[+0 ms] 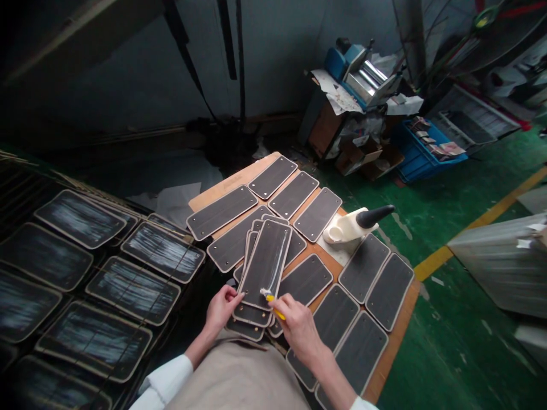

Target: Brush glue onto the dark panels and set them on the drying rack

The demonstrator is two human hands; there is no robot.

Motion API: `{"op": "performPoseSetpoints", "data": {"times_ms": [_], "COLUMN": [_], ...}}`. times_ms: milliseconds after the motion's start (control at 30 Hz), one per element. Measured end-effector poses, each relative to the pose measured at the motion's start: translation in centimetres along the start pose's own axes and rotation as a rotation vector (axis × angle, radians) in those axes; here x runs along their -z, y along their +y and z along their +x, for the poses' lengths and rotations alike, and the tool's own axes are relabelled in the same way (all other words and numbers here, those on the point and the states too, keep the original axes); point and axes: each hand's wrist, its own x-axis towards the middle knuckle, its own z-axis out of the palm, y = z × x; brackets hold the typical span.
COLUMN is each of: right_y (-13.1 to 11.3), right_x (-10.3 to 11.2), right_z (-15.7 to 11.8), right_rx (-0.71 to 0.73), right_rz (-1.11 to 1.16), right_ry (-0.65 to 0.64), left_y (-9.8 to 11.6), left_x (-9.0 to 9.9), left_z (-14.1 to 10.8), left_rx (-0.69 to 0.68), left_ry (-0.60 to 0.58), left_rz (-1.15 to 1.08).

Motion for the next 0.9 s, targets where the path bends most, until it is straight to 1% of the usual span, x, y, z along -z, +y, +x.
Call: {"op": "performPoseSetpoints", "data": {"times_ms": [67, 133, 200, 267, 300, 367, 433, 500, 667, 733, 767, 833, 900], "right_y": [1.3, 3.0, 4.5, 5.5, 5.7, 5.7, 5.2, 4.3, 0.7, -0.9, -1.5, -2.2, -1.9], "right_x": [1.2, 2.5, 3.3, 3.6, 3.6, 3.1, 2.2, 1.0, -2.4, -3.2, -3.3, -2.9, -1.7], "right_z": [3.1, 6.9, 10.5, 13.2, 14.1, 14.6, 13.5, 11.2, 2.3, -0.6, -1.6, -2.1, -0.5], "right_rx": [-0.003, -0.011, -0.015, -0.021, -0.024, -0.023, -0.016, -0.004, 0.036, 0.035, 0.030, 0.019, 0.011], "right_rz": [-0.010, -0.097, -0.196, -0.274, -0.303, -0.346, -0.371, -0.368, -0.263, -0.199, -0.161, -0.091, -0.048], "right_ry": [0.101, 0.235, 0.334, 0.380, 0.385, 0.364, 0.313, 0.245, 0.042, -0.034, -0.067, -0.105, -0.068], "left_y": [0.0, -0.1, -0.1, 0.0, 0.0, 0.0, 0.0, -0.1, -0.5, -0.5, -0.5, -0.5, -0.5], "left_x": [0.0, 0.0, 0.0, 0.0, 0.1, 0.1, 0.1, 0.1, 0.0, 0.0, 0.0, 0.1, 0.1], "left_z": [0.0, 0.0, 0.0, 0.0, 0.0, 0.0, 0.0, 0.1, 0.2, 0.2, 0.2, 0.2, 0.2], "left_rx": [-0.002, -0.002, -0.002, 0.001, 0.004, 0.006, 0.009, 0.010, 0.009, 0.013, 0.012, 0.011, 0.011], "left_ry": [0.005, 0.010, 0.010, 0.010, 0.012, 0.014, 0.015, 0.019, 0.021, 0.016, 0.015, 0.013, 0.009], "left_rz": [-0.003, -0.005, -0.012, -0.021, -0.025, -0.034, -0.048, -0.061, -0.083, -0.078, -0.075, -0.078, -0.088]}}
